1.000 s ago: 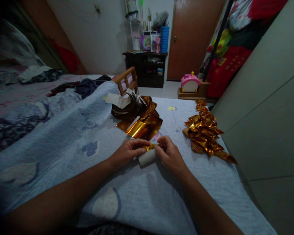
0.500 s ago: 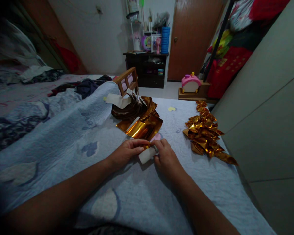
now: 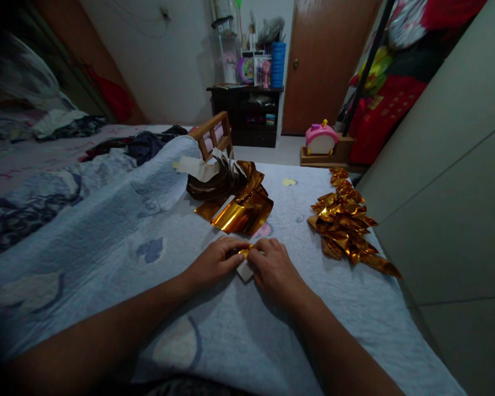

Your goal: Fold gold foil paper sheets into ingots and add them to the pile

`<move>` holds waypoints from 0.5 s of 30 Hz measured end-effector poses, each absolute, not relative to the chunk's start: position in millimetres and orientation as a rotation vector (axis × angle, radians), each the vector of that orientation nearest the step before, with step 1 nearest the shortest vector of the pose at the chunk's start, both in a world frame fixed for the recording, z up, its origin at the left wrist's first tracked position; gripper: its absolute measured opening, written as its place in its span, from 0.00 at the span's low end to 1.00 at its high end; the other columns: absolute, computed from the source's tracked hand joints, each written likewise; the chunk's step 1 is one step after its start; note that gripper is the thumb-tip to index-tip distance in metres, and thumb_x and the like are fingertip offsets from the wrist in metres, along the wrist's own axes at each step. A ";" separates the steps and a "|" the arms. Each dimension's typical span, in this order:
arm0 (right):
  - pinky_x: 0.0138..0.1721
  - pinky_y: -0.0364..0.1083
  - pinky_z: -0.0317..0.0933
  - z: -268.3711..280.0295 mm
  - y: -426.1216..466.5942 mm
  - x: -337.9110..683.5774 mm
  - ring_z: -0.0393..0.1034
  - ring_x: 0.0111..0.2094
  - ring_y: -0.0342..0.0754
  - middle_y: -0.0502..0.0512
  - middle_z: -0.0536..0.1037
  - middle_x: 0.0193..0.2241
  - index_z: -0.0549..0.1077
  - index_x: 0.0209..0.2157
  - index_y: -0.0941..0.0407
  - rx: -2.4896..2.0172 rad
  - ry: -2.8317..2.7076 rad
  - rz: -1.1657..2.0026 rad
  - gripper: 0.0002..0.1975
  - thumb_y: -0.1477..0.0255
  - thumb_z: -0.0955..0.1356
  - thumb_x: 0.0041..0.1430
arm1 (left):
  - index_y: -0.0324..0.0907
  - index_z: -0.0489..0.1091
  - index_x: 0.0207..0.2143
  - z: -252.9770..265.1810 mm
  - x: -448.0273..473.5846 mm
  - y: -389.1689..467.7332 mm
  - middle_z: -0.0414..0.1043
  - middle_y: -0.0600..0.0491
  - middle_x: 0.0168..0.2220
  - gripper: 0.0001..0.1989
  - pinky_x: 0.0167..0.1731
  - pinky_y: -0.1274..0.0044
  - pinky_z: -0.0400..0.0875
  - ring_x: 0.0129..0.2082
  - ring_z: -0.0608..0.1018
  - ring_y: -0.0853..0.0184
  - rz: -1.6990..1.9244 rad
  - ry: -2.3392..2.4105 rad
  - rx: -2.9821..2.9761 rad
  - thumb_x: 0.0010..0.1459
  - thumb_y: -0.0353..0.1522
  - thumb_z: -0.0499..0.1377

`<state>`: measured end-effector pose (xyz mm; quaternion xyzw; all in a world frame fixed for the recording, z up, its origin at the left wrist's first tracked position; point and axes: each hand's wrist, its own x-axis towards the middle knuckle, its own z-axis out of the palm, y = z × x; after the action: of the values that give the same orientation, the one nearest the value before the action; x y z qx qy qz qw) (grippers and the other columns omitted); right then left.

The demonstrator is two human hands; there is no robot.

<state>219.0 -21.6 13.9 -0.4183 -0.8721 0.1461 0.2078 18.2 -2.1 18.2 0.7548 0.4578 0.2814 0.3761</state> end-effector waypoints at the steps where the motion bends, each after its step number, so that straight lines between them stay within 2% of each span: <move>1: 0.47 0.54 0.59 13.7 -21.4 218.9 0.63 0.46 0.56 0.60 0.74 0.44 0.73 0.39 0.55 -1.149 -2.448 0.417 0.14 0.86 0.65 0.54 | 0.41 0.80 0.47 19.4 17.7 -2.2 0.78 0.46 0.42 0.13 0.51 0.64 0.67 0.45 0.75 0.56 0.678 1.209 2.021 0.62 0.32 0.60; 4: 0.47 0.53 0.58 14.5 -21.1 218.4 0.63 0.45 0.55 0.59 0.75 0.43 0.73 0.38 0.55 -1.107 -2.494 0.460 0.14 0.86 0.65 0.55 | 0.42 0.79 0.48 19.9 16.2 -2.0 0.74 0.46 0.40 0.13 0.49 0.64 0.66 0.44 0.73 0.55 0.577 1.291 2.190 0.62 0.32 0.60; 8: 0.45 0.53 0.58 17.7 -23.0 217.2 0.64 0.43 0.54 0.59 0.75 0.42 0.74 0.37 0.55 -1.102 -2.518 0.482 0.10 0.83 0.66 0.59 | 0.44 0.77 0.50 16.2 13.9 -0.6 0.71 0.47 0.42 0.15 0.48 0.67 0.67 0.46 0.71 0.56 0.544 1.293 2.278 0.61 0.32 0.62; 15: 0.46 0.53 0.56 14.5 -24.6 214.5 0.64 0.44 0.54 0.59 0.75 0.42 0.76 0.36 0.56 -1.089 -2.483 0.508 0.02 0.75 0.70 0.63 | 0.41 0.76 0.50 12.8 9.8 6.9 0.76 0.48 0.41 0.15 0.46 0.69 0.66 0.42 0.74 0.59 0.485 1.104 2.258 0.61 0.30 0.61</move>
<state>214.5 -24.6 14.5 -0.3876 -0.8837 0.1808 0.1902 9.8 6.9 12.8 0.8450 0.4131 0.1816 0.2869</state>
